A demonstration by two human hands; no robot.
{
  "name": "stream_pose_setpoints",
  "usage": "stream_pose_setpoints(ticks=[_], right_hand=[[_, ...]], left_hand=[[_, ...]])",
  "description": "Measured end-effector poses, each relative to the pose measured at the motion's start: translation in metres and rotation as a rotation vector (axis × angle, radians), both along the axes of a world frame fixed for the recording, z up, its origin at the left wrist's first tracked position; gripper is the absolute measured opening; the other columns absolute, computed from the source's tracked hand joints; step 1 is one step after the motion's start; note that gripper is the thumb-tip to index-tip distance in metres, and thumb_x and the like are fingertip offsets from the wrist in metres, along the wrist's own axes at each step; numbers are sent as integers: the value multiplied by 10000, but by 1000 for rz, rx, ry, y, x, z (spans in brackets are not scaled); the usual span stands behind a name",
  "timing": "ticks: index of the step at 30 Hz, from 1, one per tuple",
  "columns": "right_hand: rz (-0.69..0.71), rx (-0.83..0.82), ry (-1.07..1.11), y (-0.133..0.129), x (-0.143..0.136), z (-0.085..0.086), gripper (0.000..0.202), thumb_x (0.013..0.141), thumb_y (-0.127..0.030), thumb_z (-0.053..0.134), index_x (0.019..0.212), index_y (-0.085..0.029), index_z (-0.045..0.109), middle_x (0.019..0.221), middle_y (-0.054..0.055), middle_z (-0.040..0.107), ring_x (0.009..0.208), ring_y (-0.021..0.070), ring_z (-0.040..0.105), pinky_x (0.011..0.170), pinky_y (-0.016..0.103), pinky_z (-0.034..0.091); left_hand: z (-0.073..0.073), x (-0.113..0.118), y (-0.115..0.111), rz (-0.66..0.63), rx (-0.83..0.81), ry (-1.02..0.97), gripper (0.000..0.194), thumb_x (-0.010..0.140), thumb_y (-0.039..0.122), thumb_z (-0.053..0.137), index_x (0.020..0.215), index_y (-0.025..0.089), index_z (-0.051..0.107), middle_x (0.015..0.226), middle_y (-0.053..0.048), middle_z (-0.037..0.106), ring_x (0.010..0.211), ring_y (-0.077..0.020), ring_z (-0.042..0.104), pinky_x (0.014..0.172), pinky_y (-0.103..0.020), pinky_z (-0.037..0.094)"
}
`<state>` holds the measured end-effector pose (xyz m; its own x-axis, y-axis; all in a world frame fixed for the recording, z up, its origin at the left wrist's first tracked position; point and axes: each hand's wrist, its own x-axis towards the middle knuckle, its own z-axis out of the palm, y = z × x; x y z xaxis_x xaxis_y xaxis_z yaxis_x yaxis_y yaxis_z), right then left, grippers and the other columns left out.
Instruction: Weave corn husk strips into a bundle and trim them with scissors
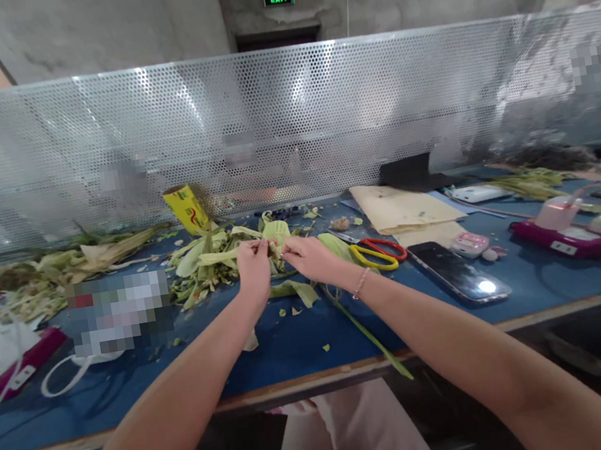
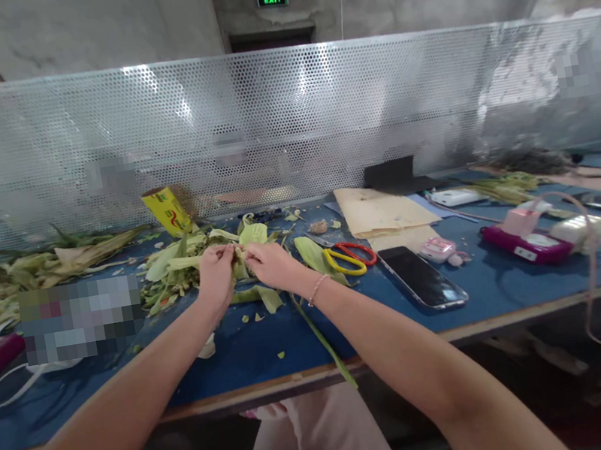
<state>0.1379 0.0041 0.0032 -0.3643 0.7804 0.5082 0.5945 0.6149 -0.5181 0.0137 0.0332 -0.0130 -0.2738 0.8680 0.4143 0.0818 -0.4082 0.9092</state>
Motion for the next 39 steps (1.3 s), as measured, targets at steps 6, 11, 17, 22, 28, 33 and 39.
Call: stream_pose_setpoints(ticks=[6,11,17,22,28,33,39], right_hand=[[-25,-75,226,4,8,0,142,762,-237,428,637,-173,447,571,-43,426,545,91,388,548,210,291],[-30,-143,375,15,13,-3,160,752,-274,434,627,-174,440,557,-46,420,517,83,379,523,213,305],[12,-267,402,12,11,-5,152,770,-245,413,635,-179,437,477,-66,413,413,64,385,438,196,314],[77,-360,501,9,8,-3,138,785,-222,414,654,-180,430,548,-47,487,446,65,492,444,189,397],[9,-285,482,8,10,0,92,746,-197,470,654,-186,465,550,-33,518,456,82,508,472,211,423],[-6,-158,476,11,11,-2,33,696,-197,507,666,-184,509,595,-15,552,539,114,554,561,252,448],[-3,-94,576,8,12,0,33,673,-208,521,691,-185,507,634,-5,576,612,133,587,619,268,464]], left_hand=[[9,-12,-6,-33,47,233,145,692,297,542,693,155,515,702,-44,623,690,-155,578,668,-289,425],[21,-16,-18,-37,312,492,75,645,216,580,591,171,554,828,-58,627,790,-160,558,684,-277,415],[22,-12,-28,-280,208,492,105,655,274,604,647,175,639,622,-26,618,580,-131,523,559,-254,405],[22,-14,-22,-207,141,413,171,655,321,606,697,160,643,681,-31,635,602,-127,526,576,-249,411],[22,-15,-17,-165,149,358,142,643,274,600,705,155,555,580,19,543,542,-94,493,540,-219,380],[19,-17,-14,-153,147,442,141,671,289,560,709,155,579,628,0,575,568,-105,504,558,-228,390],[16,-17,-13,-145,151,516,184,693,305,527,746,154,619,697,-24,624,603,-121,531,569,-233,406]])
